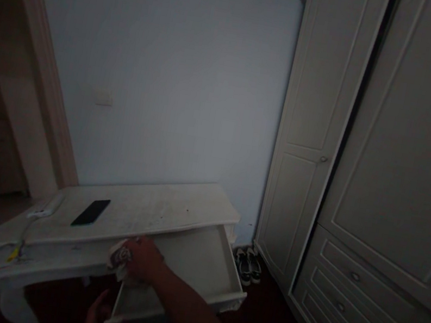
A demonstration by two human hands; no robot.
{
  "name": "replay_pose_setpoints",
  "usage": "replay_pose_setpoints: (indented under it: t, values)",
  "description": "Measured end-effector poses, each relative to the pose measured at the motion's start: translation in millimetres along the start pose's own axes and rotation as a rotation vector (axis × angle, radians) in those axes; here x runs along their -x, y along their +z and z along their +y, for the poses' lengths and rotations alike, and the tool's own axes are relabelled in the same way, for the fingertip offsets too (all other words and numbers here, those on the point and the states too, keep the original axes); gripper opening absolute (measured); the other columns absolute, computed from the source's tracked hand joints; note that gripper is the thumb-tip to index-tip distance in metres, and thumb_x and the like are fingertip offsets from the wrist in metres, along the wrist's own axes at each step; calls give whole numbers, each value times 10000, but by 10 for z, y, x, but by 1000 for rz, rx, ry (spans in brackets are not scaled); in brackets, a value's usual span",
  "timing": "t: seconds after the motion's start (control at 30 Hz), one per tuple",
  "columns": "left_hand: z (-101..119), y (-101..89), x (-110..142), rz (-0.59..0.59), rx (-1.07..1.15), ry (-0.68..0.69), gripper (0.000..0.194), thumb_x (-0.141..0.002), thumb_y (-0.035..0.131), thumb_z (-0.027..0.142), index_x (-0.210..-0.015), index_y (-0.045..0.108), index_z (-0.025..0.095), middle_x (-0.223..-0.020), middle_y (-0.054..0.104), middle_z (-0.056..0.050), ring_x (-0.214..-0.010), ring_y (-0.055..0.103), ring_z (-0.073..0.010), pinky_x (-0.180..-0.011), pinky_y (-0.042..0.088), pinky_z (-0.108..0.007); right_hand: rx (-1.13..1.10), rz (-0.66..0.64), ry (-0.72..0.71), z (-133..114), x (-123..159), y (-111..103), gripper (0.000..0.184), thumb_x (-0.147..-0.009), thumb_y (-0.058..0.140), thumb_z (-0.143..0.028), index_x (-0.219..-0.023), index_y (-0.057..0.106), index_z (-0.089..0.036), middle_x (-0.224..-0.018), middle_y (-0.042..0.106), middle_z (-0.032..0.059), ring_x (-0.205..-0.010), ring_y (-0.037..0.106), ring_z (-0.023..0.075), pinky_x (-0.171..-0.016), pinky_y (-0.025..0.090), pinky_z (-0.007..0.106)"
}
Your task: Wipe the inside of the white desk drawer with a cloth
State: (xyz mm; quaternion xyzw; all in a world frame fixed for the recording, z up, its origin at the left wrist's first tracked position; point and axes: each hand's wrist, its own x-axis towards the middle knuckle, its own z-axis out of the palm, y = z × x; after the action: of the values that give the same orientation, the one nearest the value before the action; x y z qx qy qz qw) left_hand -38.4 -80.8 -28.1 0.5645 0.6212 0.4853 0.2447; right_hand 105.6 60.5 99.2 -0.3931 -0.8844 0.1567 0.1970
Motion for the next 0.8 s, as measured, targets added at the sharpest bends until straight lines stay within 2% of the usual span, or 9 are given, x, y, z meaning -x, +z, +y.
replay_pose_setpoints:
  t: [0.1, 0.17, 0.27, 0.33, 0.4, 0.53, 0.63, 0.7, 0.8]
  values:
    - [-145, 57, -133, -28, -28, 17, 908, -730, 715, 823, -1411, 608, 232, -1023, 772, -93, -1092, 764, -374, -981, 636, -514, 12, -276, -270, -13, 336, -49, 619, -828, 764, -348, -1431, 625, -365, -1292, 741, 41, -1127, 739, 297, -912, 566, 370]
    - [-246, 68, -184, -26, -44, -1, 961, -718, 706, 825, -1458, 580, 224, -940, 762, -75, -991, 778, -374, -935, 640, -527, 78, -387, -354, 29, 557, -148, 588, -825, 763, -371, -1401, 645, -384, -1204, 771, 22, -1052, 764, 302, -828, 572, 363]
    - [-372, 2, -199, 11, -86, 24, 1100, -805, 651, 742, -1664, 310, 144, -873, 729, -29, -835, 778, -337, -864, 656, -515, 202, -414, -282, 221, 872, -432, 527, -799, 783, -379, -1317, 699, -424, -1012, 772, 4, -904, 772, 316, -730, 564, 379]
    - [-406, -83, -208, 18, -203, 167, 1063, -831, 674, 632, -1677, 282, 122, -1107, 774, -118, -1040, 784, -374, -966, 643, -522, 216, -400, -191, 427, 1119, -699, 538, -750, 821, -343, -1273, 734, -433, -991, 762, 13, -904, 764, 330, -754, 566, 406]
    - [-350, -148, -238, -41, -396, 359, 896, -843, 707, 489, -1632, 416, 179, -1452, 693, -198, -1334, 683, -401, -1121, 578, -527, 207, -389, -81, 671, 1425, -986, 602, -715, 827, -267, -1285, 749, -445, -1107, 753, 46, -986, 749, 353, -812, 567, 442]
    - [110, -66, -331, -304, -678, 556, 777, -869, 685, 250, -1618, 500, 343, -1691, 532, -65, -1560, 490, -327, -1314, 383, -514, 265, -215, 187, 1143, 2131, -1421, 613, -732, 713, -101, -1276, 767, -377, -1361, 667, 117, -1292, 627, 375, -1029, 501, 476]
    - [580, 113, -398, -547, -722, 530, 747, -907, 675, 261, -1629, 507, 353, -1635, 598, -48, -1492, 574, -306, -1288, 424, -490, 182, -17, 310, 1394, 2495, -1464, 722, -735, 659, -79, -1411, 670, -331, -1423, 606, 119, -1340, 582, 312, -1126, 443, 411]
    - [784, 204, -428, -685, -757, 490, 655, -929, 667, 299, -1578, 584, 326, -1575, 655, -74, -1435, 626, -319, -1256, 459, -501, 111, 125, 366, 1515, 2534, -1380, 760, -740, 648, -105, -1471, 601, -310, -1418, 589, 109, -1334, 575, 286, -1153, 420, 381]
    - [816, 249, -448, -762, -805, 426, 460, -971, 641, 371, -1419, 732, 328, -1516, 699, -94, -1413, 644, -361, -1232, 481, -556, -10, 365, 467, 1698, 2265, -1273, 653, -780, 601, -136, -1421, 588, -260, -1349, 626, 105, -1287, 596, 277, -1132, 434, 370]
